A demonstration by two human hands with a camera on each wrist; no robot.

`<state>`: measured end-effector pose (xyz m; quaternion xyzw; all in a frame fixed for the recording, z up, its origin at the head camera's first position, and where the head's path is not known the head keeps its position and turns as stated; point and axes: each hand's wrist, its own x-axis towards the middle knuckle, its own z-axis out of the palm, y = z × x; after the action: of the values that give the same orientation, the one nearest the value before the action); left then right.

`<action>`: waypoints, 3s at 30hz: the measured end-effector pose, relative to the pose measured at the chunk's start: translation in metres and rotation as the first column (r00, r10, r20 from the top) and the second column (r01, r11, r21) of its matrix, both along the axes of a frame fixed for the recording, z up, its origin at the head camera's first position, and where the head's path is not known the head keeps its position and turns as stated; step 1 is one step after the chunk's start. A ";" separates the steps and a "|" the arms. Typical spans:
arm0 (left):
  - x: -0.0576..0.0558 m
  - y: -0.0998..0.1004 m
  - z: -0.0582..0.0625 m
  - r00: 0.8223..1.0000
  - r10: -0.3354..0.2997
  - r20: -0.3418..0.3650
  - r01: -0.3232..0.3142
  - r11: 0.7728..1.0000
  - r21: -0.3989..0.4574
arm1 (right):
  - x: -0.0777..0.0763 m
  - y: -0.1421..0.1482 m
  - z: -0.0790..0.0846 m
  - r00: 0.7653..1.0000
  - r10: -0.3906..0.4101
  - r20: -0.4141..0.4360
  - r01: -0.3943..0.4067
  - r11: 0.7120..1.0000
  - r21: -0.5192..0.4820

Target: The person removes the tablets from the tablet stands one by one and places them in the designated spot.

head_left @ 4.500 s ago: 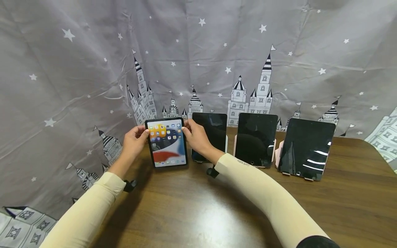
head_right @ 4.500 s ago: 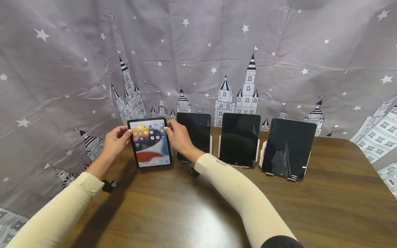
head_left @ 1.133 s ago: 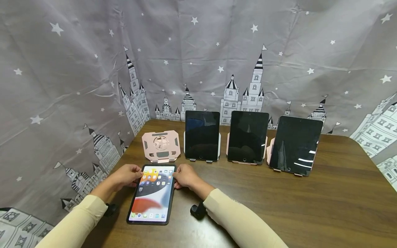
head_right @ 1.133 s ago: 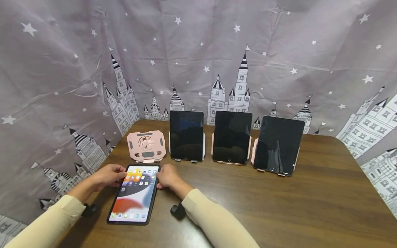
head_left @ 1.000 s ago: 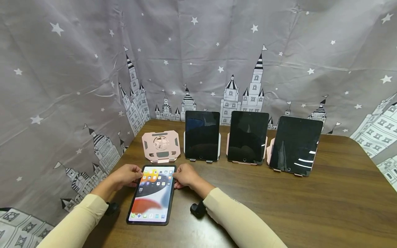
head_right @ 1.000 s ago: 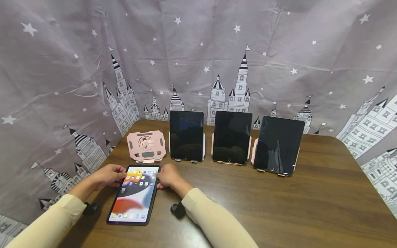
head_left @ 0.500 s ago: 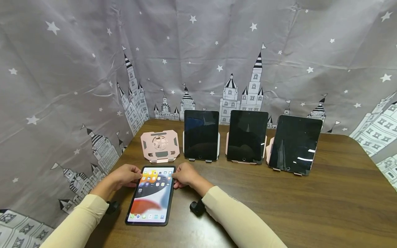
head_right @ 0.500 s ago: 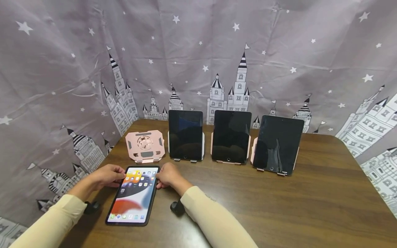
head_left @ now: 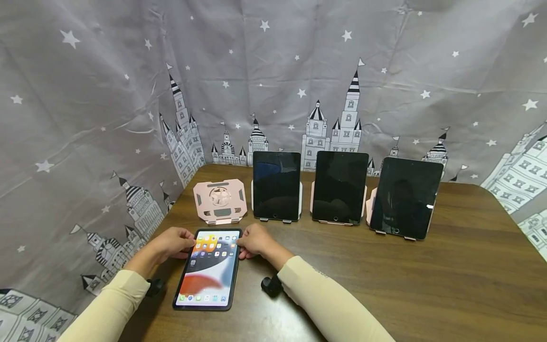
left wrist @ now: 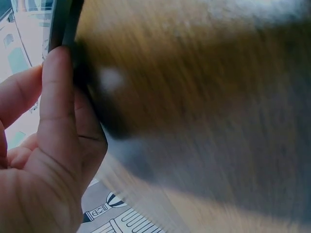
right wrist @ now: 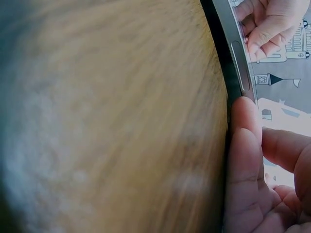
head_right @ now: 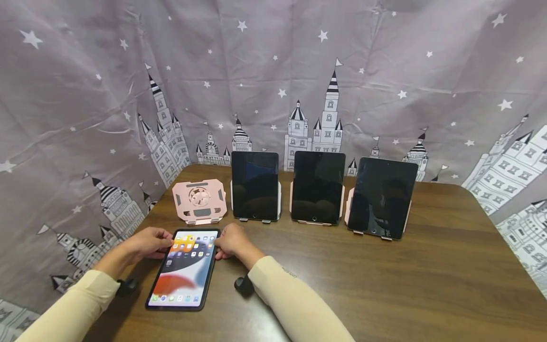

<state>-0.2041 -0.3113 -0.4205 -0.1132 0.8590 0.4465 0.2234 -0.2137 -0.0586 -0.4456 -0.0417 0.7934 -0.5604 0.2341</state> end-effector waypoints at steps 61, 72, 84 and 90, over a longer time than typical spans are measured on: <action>-0.088 0.146 0.070 0.810 -0.054 -0.583 0.045 0.999 -0.031 | -0.077 0.168 0.087 0.866 -0.163 -0.472 0.182 0.983 -0.006; -0.105 0.155 0.076 0.781 0.043 -0.623 -0.060 0.998 -0.006 | -0.094 0.170 0.102 0.847 -0.142 -0.513 0.223 0.970 0.100; -0.116 0.163 0.070 0.796 0.007 -0.605 -0.037 0.999 -0.037 | -0.101 0.155 0.095 0.799 -0.131 -0.587 0.268 0.951 0.153; -0.118 0.167 0.067 0.782 0.022 -0.623 -0.040 0.999 -0.015 | -0.100 0.153 0.089 0.776 -0.150 -0.613 0.292 0.946 0.138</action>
<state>-0.3219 -0.1444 -0.3536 0.0232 0.8886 0.4507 -0.0815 -0.3140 0.0944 -0.3561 -0.0943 0.8840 -0.4488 -0.0910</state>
